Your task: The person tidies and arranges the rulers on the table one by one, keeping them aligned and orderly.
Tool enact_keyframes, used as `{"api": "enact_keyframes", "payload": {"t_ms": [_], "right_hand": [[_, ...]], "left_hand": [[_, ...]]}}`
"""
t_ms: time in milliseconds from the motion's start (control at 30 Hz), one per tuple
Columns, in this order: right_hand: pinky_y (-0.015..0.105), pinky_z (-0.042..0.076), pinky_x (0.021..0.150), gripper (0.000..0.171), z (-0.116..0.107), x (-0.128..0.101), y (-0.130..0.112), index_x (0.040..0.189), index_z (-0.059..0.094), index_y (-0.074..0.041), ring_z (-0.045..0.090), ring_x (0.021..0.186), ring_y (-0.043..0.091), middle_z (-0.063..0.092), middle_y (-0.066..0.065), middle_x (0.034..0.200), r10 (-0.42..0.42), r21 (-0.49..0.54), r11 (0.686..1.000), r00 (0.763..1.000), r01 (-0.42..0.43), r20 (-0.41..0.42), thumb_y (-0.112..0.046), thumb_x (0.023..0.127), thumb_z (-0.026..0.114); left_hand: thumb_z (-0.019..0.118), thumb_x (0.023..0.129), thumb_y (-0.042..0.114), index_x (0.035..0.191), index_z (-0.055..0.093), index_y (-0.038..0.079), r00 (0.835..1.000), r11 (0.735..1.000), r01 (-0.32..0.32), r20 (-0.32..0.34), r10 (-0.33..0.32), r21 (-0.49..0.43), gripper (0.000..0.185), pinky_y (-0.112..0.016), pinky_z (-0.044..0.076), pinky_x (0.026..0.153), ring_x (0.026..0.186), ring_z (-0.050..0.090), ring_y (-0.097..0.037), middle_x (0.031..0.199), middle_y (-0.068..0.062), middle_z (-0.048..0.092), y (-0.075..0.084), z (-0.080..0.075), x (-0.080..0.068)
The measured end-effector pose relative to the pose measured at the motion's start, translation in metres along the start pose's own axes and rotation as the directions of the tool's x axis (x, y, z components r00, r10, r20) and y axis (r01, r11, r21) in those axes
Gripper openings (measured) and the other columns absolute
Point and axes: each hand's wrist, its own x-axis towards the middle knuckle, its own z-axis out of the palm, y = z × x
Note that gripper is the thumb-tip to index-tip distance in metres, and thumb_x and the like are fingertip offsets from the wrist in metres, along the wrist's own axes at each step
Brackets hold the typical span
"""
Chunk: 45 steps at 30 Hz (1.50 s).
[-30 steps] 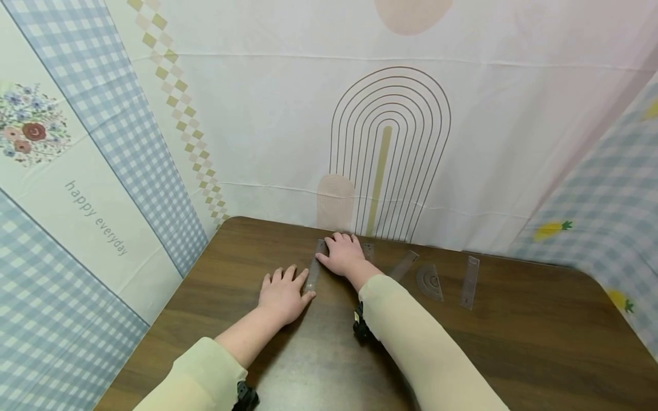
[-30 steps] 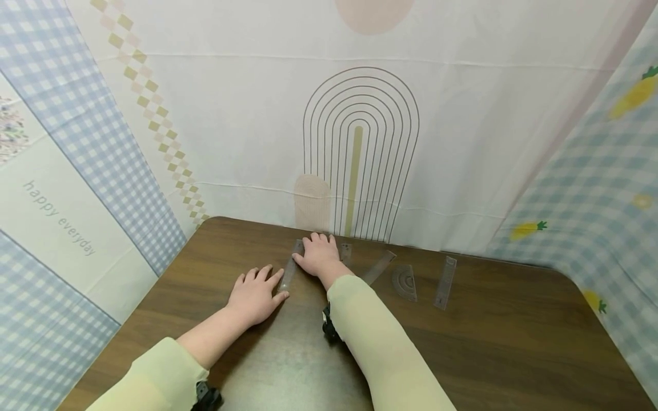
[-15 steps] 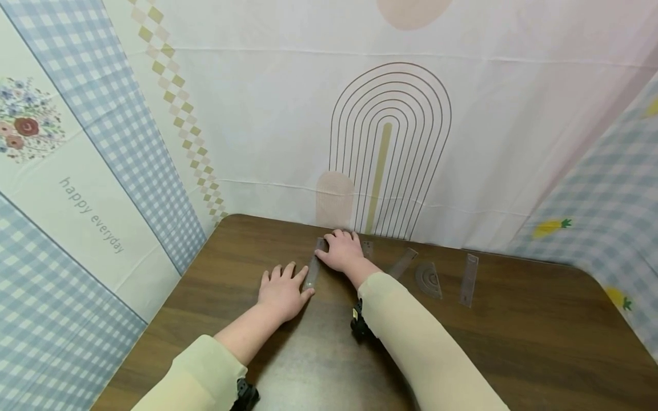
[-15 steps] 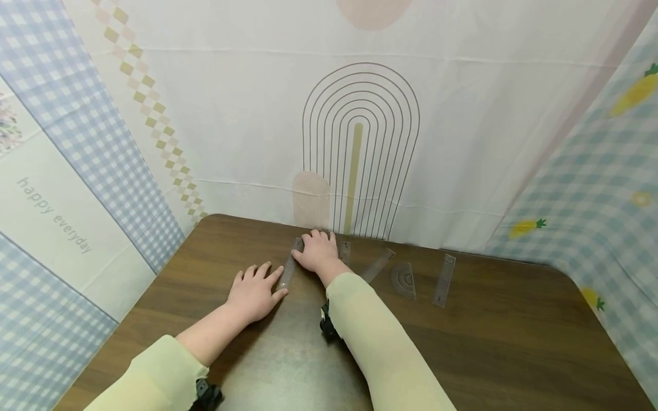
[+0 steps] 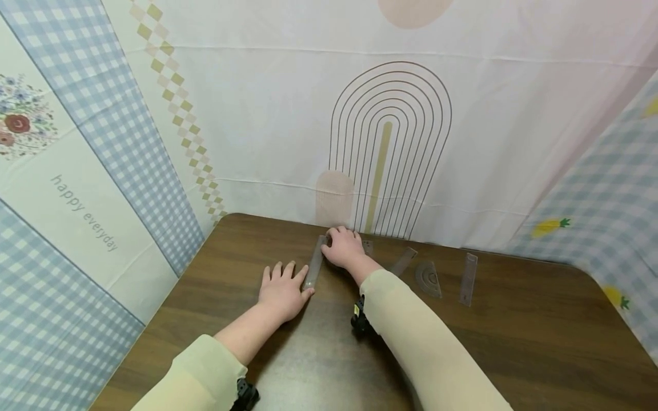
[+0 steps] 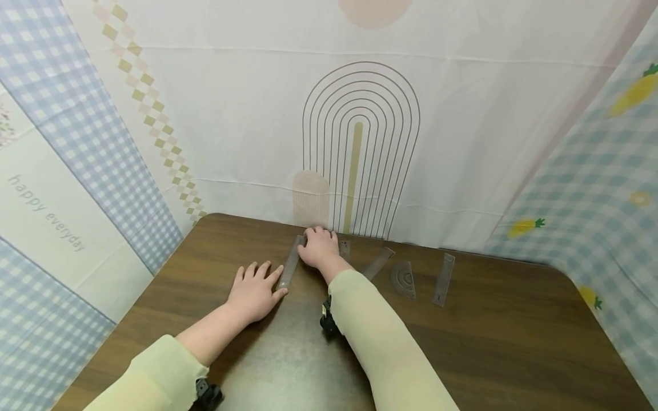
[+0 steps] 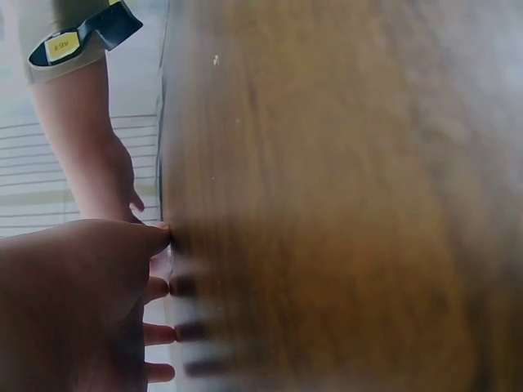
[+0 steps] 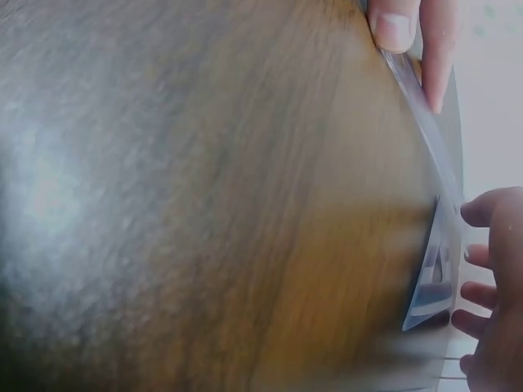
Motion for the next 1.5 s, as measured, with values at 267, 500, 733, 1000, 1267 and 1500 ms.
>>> {"api": "enact_keyframes", "payload": {"t_ms": [267,500,733,1000,1267,1500], "right_hand": [[0.051,0.032,0.11,0.035,-0.006,-0.004,0.002,0.13,0.061,-0.017,0.047,0.13,0.028,0.053,0.007,0.137,0.005,0.081,0.997,0.997,0.002,-0.083,-0.035,0.099,0.055],[0.048,0.038,0.106,0.035,-0.008,-0.005,0.003,0.129,0.062,-0.017,0.048,0.127,0.027,0.054,0.006,0.134,0.019,0.161,0.987,0.991,0.002,-0.133,-0.033,0.098,0.056],[0.043,0.05,0.089,0.036,-0.009,-0.005,0.001,0.13,0.06,-0.014,0.058,0.106,0.023,0.059,0.006,0.12,0.066,0.381,0.924,0.991,-0.018,-0.113,-0.029,0.097,0.06],[0.039,0.051,0.084,0.036,-0.008,-0.009,-0.003,0.13,0.056,-0.012,0.06,0.096,0.022,0.064,0.005,0.108,0.107,0.612,0.79,0.992,-0.041,-0.071,-0.024,0.097,0.061],[0.032,0.056,0.065,0.04,-0.003,-0.015,-0.002,0.138,0.05,-0.009,0.066,0.076,0.022,0.068,0.009,0.097,0.125,0.814,0.579,0.992,-0.054,-0.023,-0.013,0.099,0.061],[0.03,0.058,0.063,0.047,0.004,-0.016,-0.003,0.144,0.05,-0.007,0.065,0.07,0.018,0.069,0.012,0.098,0.187,0.892,0.445,0.982,-0.072,-0.014,-0.007,0.098,0.061]], "left_hand": [[0.047,0.101,0.053,0.158,0.03,0.025,0.999,0.999,-0.035,-0.03,0.035,-0.008,0.066,-0.063,0.013,0.115,0.145,0.023,-0.043,0.158,-0.013,0.032,0.0,-0.001,0.0],[0.048,0.101,0.053,0.158,0.028,0.026,0.999,0.999,-0.033,-0.036,0.032,-0.026,0.066,-0.063,0.013,0.115,0.145,0.023,-0.043,0.159,-0.013,0.031,0.0,-0.004,-0.001],[0.05,0.1,0.052,0.158,0.028,0.026,0.998,0.999,-0.036,-0.051,0.034,-0.04,0.067,-0.063,0.014,0.115,0.144,0.025,-0.044,0.158,-0.014,0.033,-0.002,-0.005,-0.002],[0.051,0.1,0.052,0.159,0.026,0.026,0.998,0.998,-0.04,-0.058,0.037,-0.044,0.069,-0.063,0.013,0.115,0.144,0.025,-0.044,0.159,-0.013,0.032,-0.003,-0.004,-0.001],[0.051,0.1,0.052,0.159,0.025,0.027,0.998,0.998,-0.042,-0.048,0.04,-0.048,0.069,-0.063,0.013,0.115,0.144,0.024,-0.044,0.159,-0.013,0.03,-0.002,-0.005,-0.002],[0.05,0.099,0.054,0.159,0.026,0.027,0.997,0.998,-0.058,-0.054,0.056,-0.033,0.07,-0.063,0.014,0.115,0.144,0.025,-0.044,0.16,-0.012,0.03,0.0,-0.003,-0.001]]}}
